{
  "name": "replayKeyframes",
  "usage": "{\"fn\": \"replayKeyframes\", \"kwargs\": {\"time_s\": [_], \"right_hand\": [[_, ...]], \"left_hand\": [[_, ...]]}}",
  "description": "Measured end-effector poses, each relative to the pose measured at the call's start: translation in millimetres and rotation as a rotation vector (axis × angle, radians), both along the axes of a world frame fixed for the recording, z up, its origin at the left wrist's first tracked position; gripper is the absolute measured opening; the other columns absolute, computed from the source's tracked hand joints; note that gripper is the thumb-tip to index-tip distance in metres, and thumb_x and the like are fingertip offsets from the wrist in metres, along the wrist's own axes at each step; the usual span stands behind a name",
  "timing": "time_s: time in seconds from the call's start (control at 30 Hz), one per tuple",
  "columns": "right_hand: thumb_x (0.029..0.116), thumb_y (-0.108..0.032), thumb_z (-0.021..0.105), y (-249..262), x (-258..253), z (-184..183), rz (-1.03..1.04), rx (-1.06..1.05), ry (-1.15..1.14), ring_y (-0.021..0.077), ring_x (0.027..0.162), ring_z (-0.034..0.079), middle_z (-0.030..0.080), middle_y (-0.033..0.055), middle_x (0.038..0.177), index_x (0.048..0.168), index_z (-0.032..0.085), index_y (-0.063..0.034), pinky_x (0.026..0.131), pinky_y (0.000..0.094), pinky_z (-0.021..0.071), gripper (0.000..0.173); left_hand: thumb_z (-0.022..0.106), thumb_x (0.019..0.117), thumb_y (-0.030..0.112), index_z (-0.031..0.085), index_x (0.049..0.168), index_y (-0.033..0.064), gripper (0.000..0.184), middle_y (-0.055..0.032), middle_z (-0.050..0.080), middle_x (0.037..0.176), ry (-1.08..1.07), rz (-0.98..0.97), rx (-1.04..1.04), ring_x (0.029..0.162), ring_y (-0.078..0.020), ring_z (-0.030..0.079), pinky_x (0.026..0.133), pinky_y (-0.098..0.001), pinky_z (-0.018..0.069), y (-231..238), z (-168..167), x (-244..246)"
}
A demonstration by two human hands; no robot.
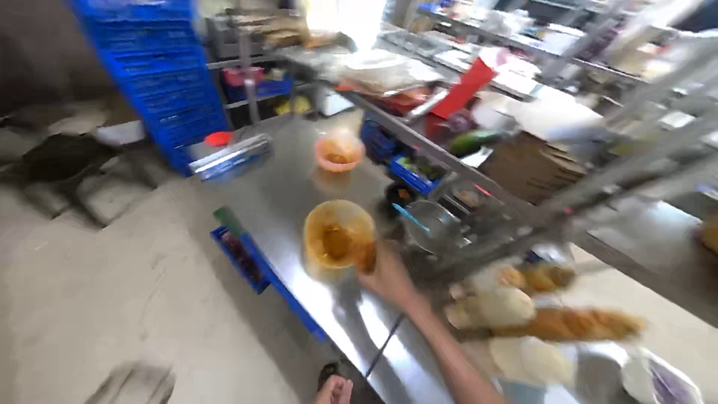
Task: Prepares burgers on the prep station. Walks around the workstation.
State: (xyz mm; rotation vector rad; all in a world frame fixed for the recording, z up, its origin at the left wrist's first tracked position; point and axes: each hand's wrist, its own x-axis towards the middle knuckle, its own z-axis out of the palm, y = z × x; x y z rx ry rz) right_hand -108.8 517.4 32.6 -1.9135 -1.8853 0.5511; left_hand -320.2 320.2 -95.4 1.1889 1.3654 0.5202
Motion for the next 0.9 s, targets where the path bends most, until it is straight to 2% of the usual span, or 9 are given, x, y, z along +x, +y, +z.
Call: {"fn": "replayKeyframes", "kwargs": {"time_s": [0.07, 0.13, 0.27, 0.37, 0.43, 0.53, 0.63, 0.8, 0.9], "right_hand": [[0.0714, -0.048, 0.087, -91, 17, 0, -0.124, -0.019, 0.205, 0.0314, 0.135, 0.052, 0.054, 0.0181, 0.147, 0.157, 0.036, -0.0054, 0.114, 0.0478, 0.0445, 0.108], [0.0704, -0.049, 0.089, -186, 35, -20, -0.297, -0.09, 0.376, 0.0292, 0.129, 0.056, 0.058, 0.0156, 0.141, 0.157, 0.036, -0.0067, 0.11, 0.0464, 0.048, 0.11], [0.0707, -0.046, 0.09, -385, 46, -58, -0.903, -0.253, 0.672, 0.0198, 0.112, 0.068, 0.068, 0.0081, 0.126, 0.157, 0.032, -0.0102, 0.099, 0.0427, 0.0571, 0.11], [0.071, -0.045, 0.09, -495, 49, -58, -1.359, -0.161, 0.653, 0.0194, 0.108, 0.069, 0.069, 0.008, 0.122, 0.155, 0.034, -0.0072, 0.094, 0.0422, 0.0588, 0.108], [0.0714, -0.048, 0.089, -544, 56, -59, -1.549, -0.095, 0.568, 0.0226, 0.108, 0.069, 0.068, 0.0107, 0.122, 0.154, 0.034, -0.0049, 0.093, 0.0444, 0.0592, 0.109], [0.0731, -0.046, 0.087, -584, 83, -62, -1.689, 0.023, 0.551, 0.0254, 0.105, 0.07, 0.068, 0.0142, 0.122, 0.155, 0.032, -0.0028, 0.089, 0.0462, 0.0601, 0.108], [0.0719, -0.049, 0.086, -599, 125, -70, -1.699, 0.084, 0.601, 0.0251, 0.104, 0.07, 0.068, 0.0134, 0.121, 0.155, 0.03, -0.0027, 0.088, 0.0464, 0.0606, 0.11], [0.0753, -0.051, 0.084, -607, 205, -94, -1.433, 0.059, 0.446, 0.027, 0.109, 0.068, 0.068, 0.0134, 0.121, 0.154, 0.034, -0.0016, 0.093, 0.0499, 0.0579, 0.106], [0.0743, -0.05, 0.084, -594, 238, -101, -1.225, 0.017, 0.237, 0.037, 0.109, 0.065, 0.068, 0.0181, 0.119, 0.15, 0.041, 0.0022, 0.092, 0.0577, 0.0548, 0.101]], "left_hand": [[0.053, 0.1055, 0.025, 0.064, 0.12, -0.0077, 0.038, -0.0214, 0.071, 0.101, -0.051, -0.121, 0.015, 0.091, -0.0286, 0.071, 0.087, -0.0491, 0.0589, 11, -8, 17], [0.05, 0.1061, 0.023, 0.06, 0.123, -0.0105, 0.039, -0.0224, 0.07, 0.102, -0.079, -0.311, 0.01, 0.089, -0.0269, 0.071, 0.084, -0.047, 0.06, 18, -17, 36], [0.05, 0.1065, 0.023, 0.06, 0.12, -0.0112, 0.038, -0.0204, 0.07, 0.099, -0.022, -0.711, -0.06, 0.087, -0.0236, 0.07, 0.084, -0.0435, 0.0593, 16, -19, 70], [0.05, 0.1059, 0.02, 0.064, 0.117, -0.0097, 0.035, -0.0187, 0.071, 0.095, 0.022, -0.932, -0.033, 0.085, -0.0229, 0.07, 0.083, -0.043, 0.0592, 7, -16, 100], [0.052, 0.1052, 0.02, 0.066, 0.116, -0.007, 0.032, -0.0178, 0.071, 0.095, 0.041, -1.052, 0.005, 0.085, -0.0238, 0.071, 0.083, -0.0448, 0.0596, -1, -13, 124], [0.055, 0.1043, 0.023, 0.068, 0.116, -0.0016, 0.03, -0.0142, 0.073, 0.097, 0.057, -1.162, 0.095, 0.086, -0.0229, 0.072, 0.084, -0.0457, 0.06, -18, 0, 172], [0.054, 0.1046, 0.026, 0.069, 0.116, 0.0016, 0.031, -0.01, 0.073, 0.097, 0.021, -1.158, 0.197, 0.085, -0.0184, 0.072, 0.081, -0.0404, 0.0617, -44, 15, 218], [0.052, 0.1058, 0.025, 0.067, 0.119, 0.0, 0.032, -0.0106, 0.073, 0.1, 0.001, -1.029, 0.112, 0.088, -0.0188, 0.072, 0.081, -0.0385, 0.0615, -110, 10, 270], [0.051, 0.1059, 0.022, 0.066, 0.119, -0.0022, 0.031, -0.0118, 0.072, 0.1, -0.018, -0.863, 0.015, 0.085, -0.0192, 0.072, 0.077, -0.0372, 0.0618, -160, -2, 287]]}}
